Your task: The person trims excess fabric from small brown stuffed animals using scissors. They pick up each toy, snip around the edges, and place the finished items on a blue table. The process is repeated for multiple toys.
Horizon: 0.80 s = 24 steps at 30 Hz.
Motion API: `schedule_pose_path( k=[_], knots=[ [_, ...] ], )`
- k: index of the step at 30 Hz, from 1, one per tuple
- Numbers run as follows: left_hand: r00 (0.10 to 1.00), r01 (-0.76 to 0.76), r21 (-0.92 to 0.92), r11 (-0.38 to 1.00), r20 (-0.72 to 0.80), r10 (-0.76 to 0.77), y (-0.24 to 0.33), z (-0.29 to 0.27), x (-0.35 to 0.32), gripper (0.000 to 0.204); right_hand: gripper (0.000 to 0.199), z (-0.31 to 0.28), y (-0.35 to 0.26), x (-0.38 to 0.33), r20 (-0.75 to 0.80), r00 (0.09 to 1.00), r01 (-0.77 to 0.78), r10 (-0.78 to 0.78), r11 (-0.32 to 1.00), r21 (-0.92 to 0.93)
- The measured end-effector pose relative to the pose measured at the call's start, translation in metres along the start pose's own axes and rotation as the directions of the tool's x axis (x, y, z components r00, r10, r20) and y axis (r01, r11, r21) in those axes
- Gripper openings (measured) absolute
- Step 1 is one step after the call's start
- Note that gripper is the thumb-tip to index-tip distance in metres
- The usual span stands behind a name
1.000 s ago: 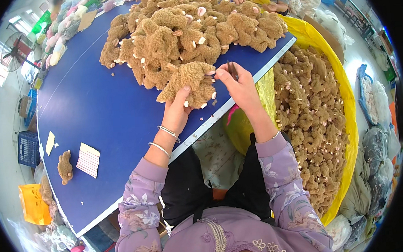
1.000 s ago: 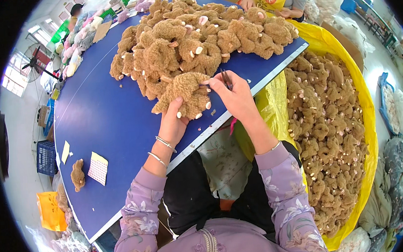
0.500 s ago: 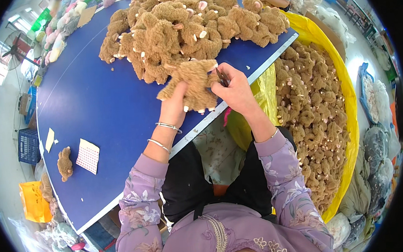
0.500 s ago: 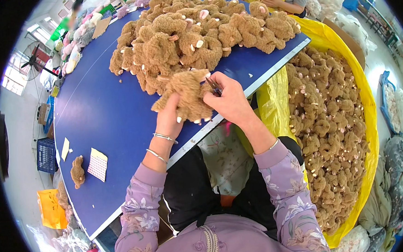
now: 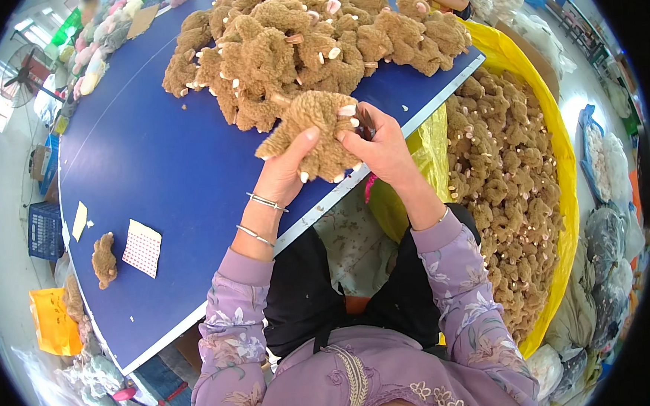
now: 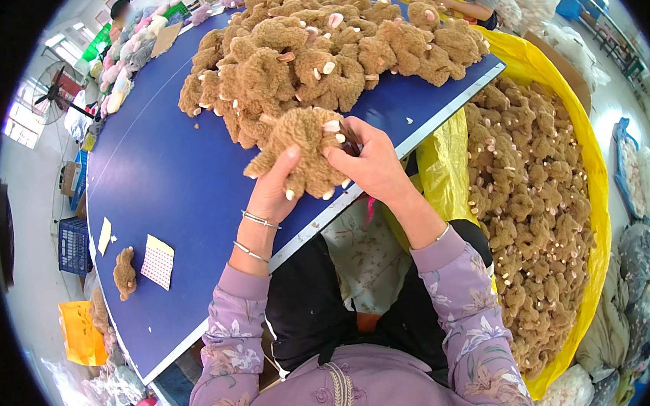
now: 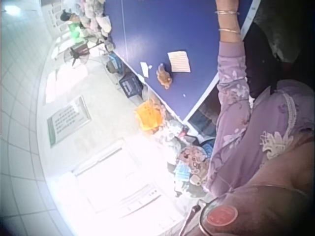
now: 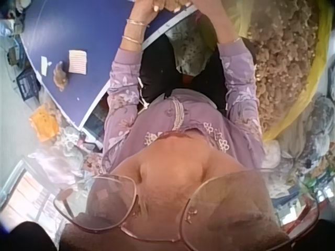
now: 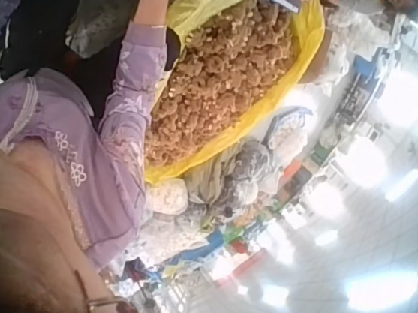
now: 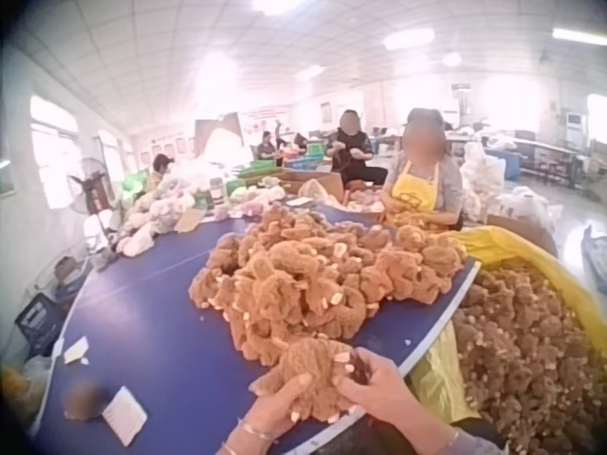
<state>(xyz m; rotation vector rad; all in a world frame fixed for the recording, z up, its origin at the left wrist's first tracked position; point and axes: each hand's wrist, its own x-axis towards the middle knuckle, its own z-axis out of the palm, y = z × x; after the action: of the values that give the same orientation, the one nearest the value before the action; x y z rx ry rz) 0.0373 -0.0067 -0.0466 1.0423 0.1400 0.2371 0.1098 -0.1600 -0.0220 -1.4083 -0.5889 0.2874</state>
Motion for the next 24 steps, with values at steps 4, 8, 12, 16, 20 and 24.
schedule_pose_path(
  k=[4,8,12,16,20,24],
  knots=[
    [0.99,0.123,-0.266,0.956,-0.038,-0.138,0.002,-0.019,0.01,0.041,0.016,-0.009,0.009,-0.001,0.003,1.0,-0.012,0.012,0.999,-0.046],
    [0.987,-0.031,-0.279,0.96,-0.161,-0.015,-0.002,-0.013,0.013,0.039,0.014,-0.005,0.006,0.001,-0.044,0.999,0.025,-0.03,0.994,-0.108],
    [0.954,-0.164,-0.26,0.952,-0.286,0.086,0.003,-0.007,0.013,0.042,0.018,-0.006,0.005,0.006,-0.078,0.997,-0.017,0.015,0.999,-0.027],
    [0.94,-0.224,-0.3,0.927,-0.317,0.125,0.0,-0.016,0.018,0.042,0.022,0.007,0.007,-0.005,0.051,0.994,0.107,-0.1,0.981,-0.163],
    [0.947,-0.205,-0.264,0.942,-0.297,0.123,-0.001,-0.015,0.017,0.043,0.024,0.023,0.008,-0.012,0.022,0.985,0.171,-0.172,0.946,-0.275],
    [0.95,-0.171,-0.252,0.953,-0.299,0.091,0.0,-0.013,0.016,0.04,0.023,0.024,0.001,-0.009,-0.047,0.965,0.222,-0.256,0.903,-0.367]
  ],
)
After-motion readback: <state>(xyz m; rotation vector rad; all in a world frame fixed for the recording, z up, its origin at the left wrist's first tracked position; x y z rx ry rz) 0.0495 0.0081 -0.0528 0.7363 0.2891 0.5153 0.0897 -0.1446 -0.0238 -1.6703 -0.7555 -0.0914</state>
